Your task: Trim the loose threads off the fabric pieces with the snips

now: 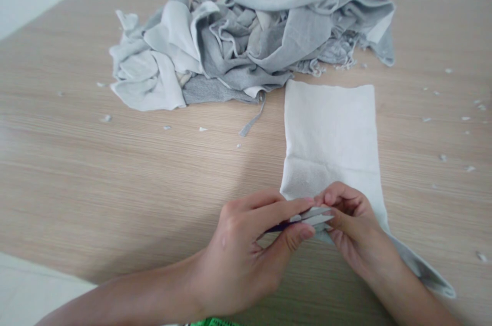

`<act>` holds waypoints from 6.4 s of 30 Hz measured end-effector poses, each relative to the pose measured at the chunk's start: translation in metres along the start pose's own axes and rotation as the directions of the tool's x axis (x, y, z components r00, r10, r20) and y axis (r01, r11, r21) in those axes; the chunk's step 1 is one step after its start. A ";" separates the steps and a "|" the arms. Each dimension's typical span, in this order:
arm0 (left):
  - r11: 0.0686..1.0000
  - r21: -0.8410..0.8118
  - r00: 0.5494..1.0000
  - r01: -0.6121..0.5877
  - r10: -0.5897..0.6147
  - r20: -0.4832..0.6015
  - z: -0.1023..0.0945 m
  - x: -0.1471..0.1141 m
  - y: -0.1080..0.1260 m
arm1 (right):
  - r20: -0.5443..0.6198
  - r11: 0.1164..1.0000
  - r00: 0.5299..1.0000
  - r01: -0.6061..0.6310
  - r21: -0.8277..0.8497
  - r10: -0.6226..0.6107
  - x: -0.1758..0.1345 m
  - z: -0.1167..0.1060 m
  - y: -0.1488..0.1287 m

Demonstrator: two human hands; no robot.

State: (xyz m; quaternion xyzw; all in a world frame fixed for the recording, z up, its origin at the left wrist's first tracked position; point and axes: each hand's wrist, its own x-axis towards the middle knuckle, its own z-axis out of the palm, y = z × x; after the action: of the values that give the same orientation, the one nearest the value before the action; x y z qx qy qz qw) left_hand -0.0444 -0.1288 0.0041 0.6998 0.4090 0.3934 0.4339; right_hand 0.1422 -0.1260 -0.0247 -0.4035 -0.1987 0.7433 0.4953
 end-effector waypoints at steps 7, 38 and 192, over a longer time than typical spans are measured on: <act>1.000 0.019 1.000 -0.002 0.002 0.020 -0.003 -0.002 0.001 | -0.003 1.000 1.000 0.022 0.006 -0.022 0.001 -0.002 0.002; 0.984 0.132 0.991 -0.119 0.127 -0.049 0.003 -0.004 -0.003 | 0.014 0.999 0.999 0.035 0.026 -0.035 0.001 0.000 0.002; 0.681 0.654 0.912 -0.331 0.408 0.038 -0.001 -0.001 -0.017 | -0.123 0.999 0.992 0.018 0.041 -0.013 0.002 -0.002 0.008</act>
State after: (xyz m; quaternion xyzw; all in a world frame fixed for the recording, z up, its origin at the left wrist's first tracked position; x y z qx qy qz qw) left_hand -0.0492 -0.1247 -0.0113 0.8508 0.3926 0.3451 0.0536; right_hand 0.1389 -0.1272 -0.0320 -0.4365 -0.1554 0.7173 0.5204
